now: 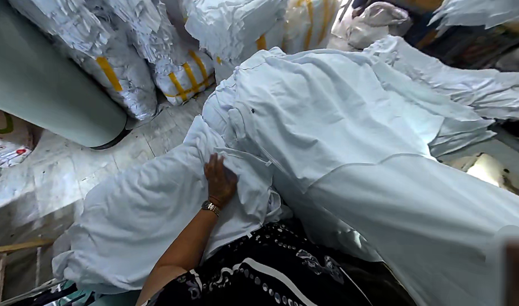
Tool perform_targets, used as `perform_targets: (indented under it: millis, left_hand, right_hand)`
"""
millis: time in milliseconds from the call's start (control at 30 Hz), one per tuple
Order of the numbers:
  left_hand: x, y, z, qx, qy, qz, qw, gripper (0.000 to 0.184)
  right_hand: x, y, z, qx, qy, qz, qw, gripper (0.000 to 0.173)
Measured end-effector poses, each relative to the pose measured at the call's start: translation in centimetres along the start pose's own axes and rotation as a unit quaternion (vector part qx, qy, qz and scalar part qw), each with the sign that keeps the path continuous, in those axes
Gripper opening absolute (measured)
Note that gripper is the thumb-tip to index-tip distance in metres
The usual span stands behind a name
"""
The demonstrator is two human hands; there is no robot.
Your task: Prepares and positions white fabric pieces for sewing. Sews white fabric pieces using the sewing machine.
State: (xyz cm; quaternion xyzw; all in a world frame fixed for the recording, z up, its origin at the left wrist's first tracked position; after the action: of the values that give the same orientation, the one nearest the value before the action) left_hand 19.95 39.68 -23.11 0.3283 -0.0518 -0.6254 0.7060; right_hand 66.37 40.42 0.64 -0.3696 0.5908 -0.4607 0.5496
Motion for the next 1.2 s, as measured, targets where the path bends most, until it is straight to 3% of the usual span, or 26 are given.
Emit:
perform_targets:
  millis: [67,167,267,367,433,500,567,633,667,733,800,833,933,1000,1100,1200]
  left_hand:
    - [0.6,4.3,-3.3,-0.006,-0.120,-0.074,0.990,0.077]
    - [2.0,9.9,-8.9,-0.037,-0.298,-0.204,0.932,0.055]
    - [1.0,11.3,-12.9,-0.075,-0.456,-0.203,0.864,0.049]
    - [0.5,12.5,-15.1,-0.127,-0.581,-0.116,0.796,0.047]
    - [1.1,14.1,-15.3,-0.141,-0.620,-0.087,0.767,0.047]
    - [2.8,17.2,-14.5,-0.144,-0.649,-0.121,0.737,0.041]
    - [5.1,21.4,-12.9,-0.115,-0.702,-0.235,0.662,0.035]
    - [5.8,26.4,-8.8,0.020,-0.740,-0.349,0.575,0.032]
    - [4.7,28.8,-6.0,0.109,-0.722,-0.390,0.561,0.030]
    - [0.9,33.1,-0.3,0.273,-0.609,-0.443,0.599,0.022]
    - [-1.8,36.0,4.4,0.364,-0.467,-0.458,0.663,0.020]
    - [-1.9,37.2,6.0,0.392,-0.425,-0.461,0.673,0.022]
    - [0.9,40.1,6.3,0.429,-0.425,-0.474,0.641,0.041]
    - [1.2,40.8,4.2,0.407,-0.399,-0.480,0.667,0.043]
    - [-1.7,40.8,2.0,0.398,-0.384,-0.456,0.697,0.031]
    - [-4.6,42.3,0.5,0.233,-0.396,-0.528,0.714,0.038]
  right_hand:
    - [0.0,0.6,0.2,0.009,-0.002,-0.008,1.000,0.020]
    - [0.4,1.1,-0.3,0.030,0.009,-0.037,0.999,0.024]
    - [0.5,2.1,-0.8,-0.002,-0.004,-0.035,0.999,0.019]
    - [0.6,3.2,-1.0,-0.055,-0.064,-0.041,0.996,0.013]
    - [0.9,3.9,-0.6,-0.065,-0.124,-0.048,0.989,0.011]
    - [1.7,4.1,0.1,-0.050,-0.167,-0.072,0.982,0.010]
    - [2.5,4.1,1.1,-0.041,-0.179,-0.081,0.980,0.011]
    - [2.9,3.9,1.8,-0.057,-0.175,-0.069,0.981,0.013]
    - [3.1,3.6,1.9,-0.075,-0.174,-0.056,0.980,0.015]
    - [3.5,2.6,1.6,-0.120,-0.181,-0.018,0.976,0.020]
    - [4.3,0.6,0.6,-0.152,-0.201,0.026,0.967,0.027]
    - [4.6,-0.3,0.1,-0.170,-0.209,0.043,0.962,0.030]
    - [5.3,-0.8,-1.1,-0.203,-0.242,0.069,0.946,0.035]
    - [4.9,0.5,-1.6,-0.187,-0.260,0.065,0.945,0.030]
    - [4.2,2.8,-1.5,-0.225,-0.249,0.037,0.941,0.028]
    - [4.4,2.1,-1.3,-0.218,-0.272,0.057,0.936,0.029]
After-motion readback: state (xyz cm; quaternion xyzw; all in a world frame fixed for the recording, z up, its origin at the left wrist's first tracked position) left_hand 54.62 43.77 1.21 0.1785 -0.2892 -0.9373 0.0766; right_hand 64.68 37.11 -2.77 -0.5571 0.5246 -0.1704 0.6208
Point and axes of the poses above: each hand's wrist, its own x-axis away from the middle knuckle, its own z-axis out of the back of the hand, y = z × x, the point moved 10 cm from there along -x, towards the middle knuckle, and after that the axes turned 12 degrees about -y, right-handed, at the moved point
